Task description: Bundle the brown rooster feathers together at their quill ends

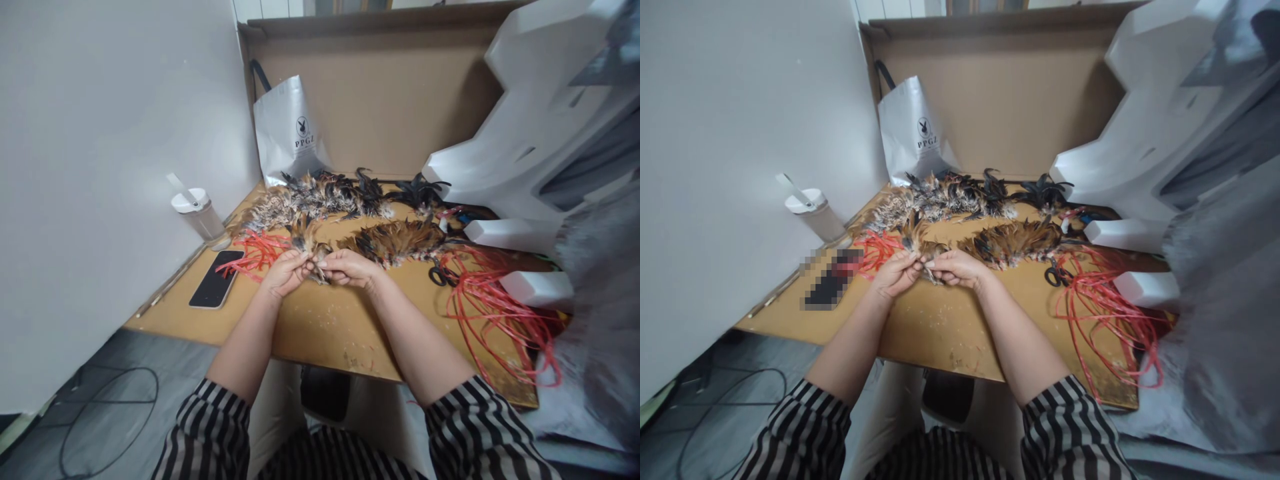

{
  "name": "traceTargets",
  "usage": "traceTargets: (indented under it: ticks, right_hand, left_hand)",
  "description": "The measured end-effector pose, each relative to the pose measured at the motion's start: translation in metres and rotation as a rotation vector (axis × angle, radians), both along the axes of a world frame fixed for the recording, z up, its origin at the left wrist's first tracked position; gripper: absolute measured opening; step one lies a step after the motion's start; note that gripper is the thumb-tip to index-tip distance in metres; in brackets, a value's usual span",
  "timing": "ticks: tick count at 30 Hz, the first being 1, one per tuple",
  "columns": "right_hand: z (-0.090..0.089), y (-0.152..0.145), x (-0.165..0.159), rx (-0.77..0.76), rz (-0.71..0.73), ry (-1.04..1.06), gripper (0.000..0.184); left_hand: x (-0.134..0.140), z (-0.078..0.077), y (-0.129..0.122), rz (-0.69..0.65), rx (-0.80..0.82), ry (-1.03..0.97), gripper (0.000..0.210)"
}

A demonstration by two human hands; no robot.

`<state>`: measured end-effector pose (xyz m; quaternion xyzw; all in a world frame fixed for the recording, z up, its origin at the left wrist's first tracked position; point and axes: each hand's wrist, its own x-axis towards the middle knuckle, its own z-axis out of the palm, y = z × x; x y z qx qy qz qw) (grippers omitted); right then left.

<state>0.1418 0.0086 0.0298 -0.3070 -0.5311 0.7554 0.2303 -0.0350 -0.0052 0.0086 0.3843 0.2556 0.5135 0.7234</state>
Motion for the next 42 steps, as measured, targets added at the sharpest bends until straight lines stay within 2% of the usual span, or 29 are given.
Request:
traceTargets:
  ticks: [3,6,8,10,14,25,34,42]
  right_hand:
    - [-0.003,-0.001,-0.003,-0.042,0.028,0.044,0.025]
    - [-0.003,-0.001,-0.005,-0.062,0.010,0.102,0.024]
    - [-0.002,0.000,-0.005,-0.053,-0.092,0.153,0.025]
    - [-0.002,0.002,-0.007,-0.023,-0.258,0.207,0.027]
    - [-0.003,0.005,-0.011,0.029,-0.530,0.254,0.029]
    - [-0.009,-0.003,-0.031,0.167,-0.787,0.143,0.027]
    - [-0.010,-0.006,-0.037,0.169,-0.856,0.160,0.027]
    - [-0.014,-0.003,-0.035,0.162,-0.813,0.137,0.031]
  left_hand:
    - [0.001,-0.002,0.001,-0.016,0.009,-0.005,0.008]
    - [0.003,-0.003,0.003,0.052,-0.021,-0.008,0.006]
    - [0.005,-0.004,0.005,0.123,-0.050,-0.020,0.006]
    - [0.007,-0.005,0.007,0.158,-0.066,-0.011,0.008]
    - [0.012,-0.010,0.007,0.132,-0.065,0.096,0.013]
    - [0.019,-0.014,0.006,0.135,-0.066,0.178,0.019]
    - [0.022,-0.011,0.003,0.161,-0.069,0.218,0.021]
    - [0.021,-0.012,0.004,0.191,-0.050,0.217,0.023]
